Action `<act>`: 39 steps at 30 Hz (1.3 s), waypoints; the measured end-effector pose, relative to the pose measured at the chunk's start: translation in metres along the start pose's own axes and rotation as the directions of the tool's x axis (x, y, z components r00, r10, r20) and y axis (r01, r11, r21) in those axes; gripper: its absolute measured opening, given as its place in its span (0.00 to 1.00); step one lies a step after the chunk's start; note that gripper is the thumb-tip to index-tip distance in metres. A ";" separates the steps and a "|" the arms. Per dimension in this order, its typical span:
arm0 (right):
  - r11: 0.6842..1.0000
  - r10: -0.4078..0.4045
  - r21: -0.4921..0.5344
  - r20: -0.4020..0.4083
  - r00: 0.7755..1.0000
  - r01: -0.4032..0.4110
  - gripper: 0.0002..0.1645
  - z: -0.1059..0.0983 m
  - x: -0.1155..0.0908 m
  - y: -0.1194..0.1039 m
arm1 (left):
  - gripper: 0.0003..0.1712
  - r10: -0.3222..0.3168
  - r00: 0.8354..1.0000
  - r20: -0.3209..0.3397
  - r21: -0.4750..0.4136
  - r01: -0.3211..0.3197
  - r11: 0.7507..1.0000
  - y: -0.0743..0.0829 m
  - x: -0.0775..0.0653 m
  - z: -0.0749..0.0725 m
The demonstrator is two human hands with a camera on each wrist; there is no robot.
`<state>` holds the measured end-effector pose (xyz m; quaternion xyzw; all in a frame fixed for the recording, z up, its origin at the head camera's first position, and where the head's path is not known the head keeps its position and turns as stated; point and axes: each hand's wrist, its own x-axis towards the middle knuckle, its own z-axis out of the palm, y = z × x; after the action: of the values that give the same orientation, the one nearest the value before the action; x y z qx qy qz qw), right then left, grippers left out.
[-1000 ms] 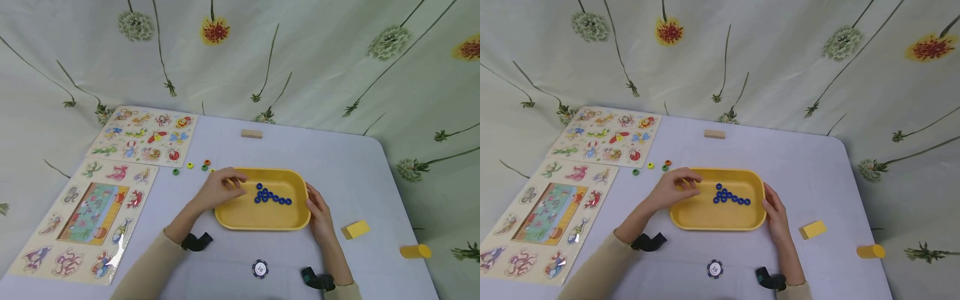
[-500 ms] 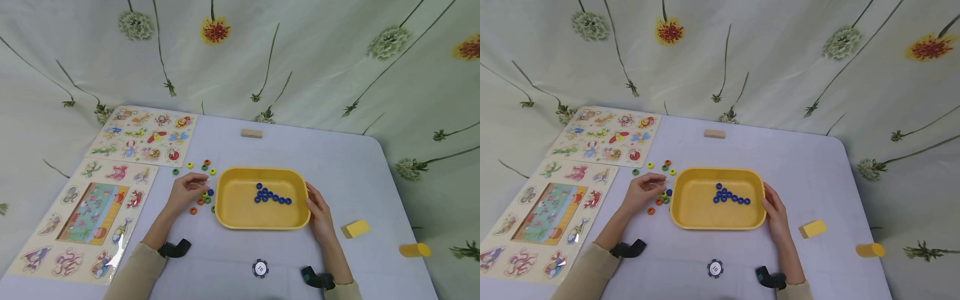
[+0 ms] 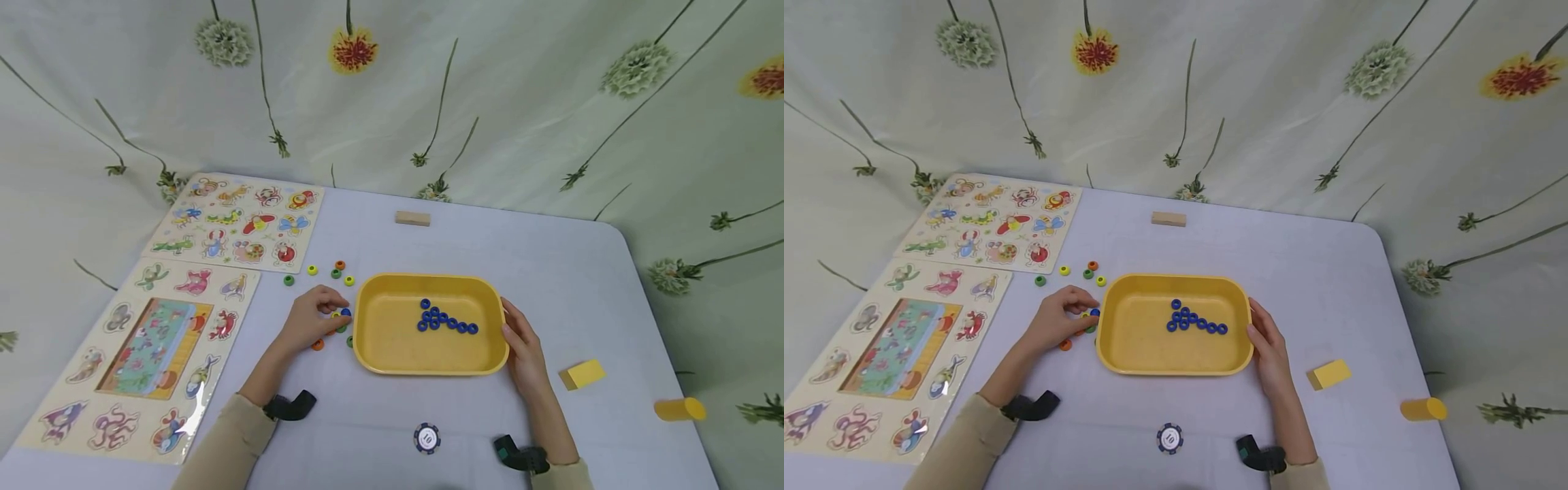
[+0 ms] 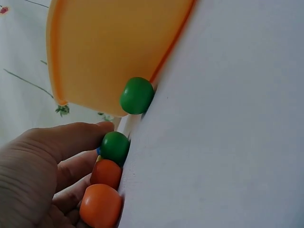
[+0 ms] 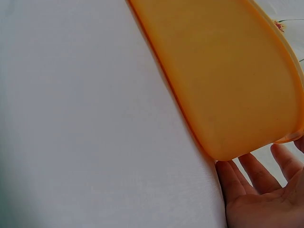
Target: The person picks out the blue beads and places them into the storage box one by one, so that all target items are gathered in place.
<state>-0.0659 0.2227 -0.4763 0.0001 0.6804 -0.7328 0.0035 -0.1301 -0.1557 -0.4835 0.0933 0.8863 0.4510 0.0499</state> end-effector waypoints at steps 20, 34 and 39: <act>1.000 0.006 -0.021 -0.020 1.000 -0.006 0.27 0.000 0.001 0.000 | 0.12 0.193 0.973 0.123 -0.270 -0.155 0.950 0.114 0.023 0.008; 1.000 -0.003 -0.030 0.025 1.000 0.004 0.26 0.022 0.006 0.002 | 0.09 -0.057 0.956 0.289 0.030 0.051 0.998 0.088 0.050 0.063; 0.999 0.010 -0.048 0.013 1.000 -0.009 0.26 0.021 0.007 0.001 | 0.09 -0.027 0.954 0.299 0.078 0.004 0.997 0.090 0.052 0.067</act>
<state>-0.0732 0.2012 -0.4755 -0.0017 0.6977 -0.7163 0.0114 -0.1586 -0.0397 -0.4507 0.1555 0.8858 0.3969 0.1834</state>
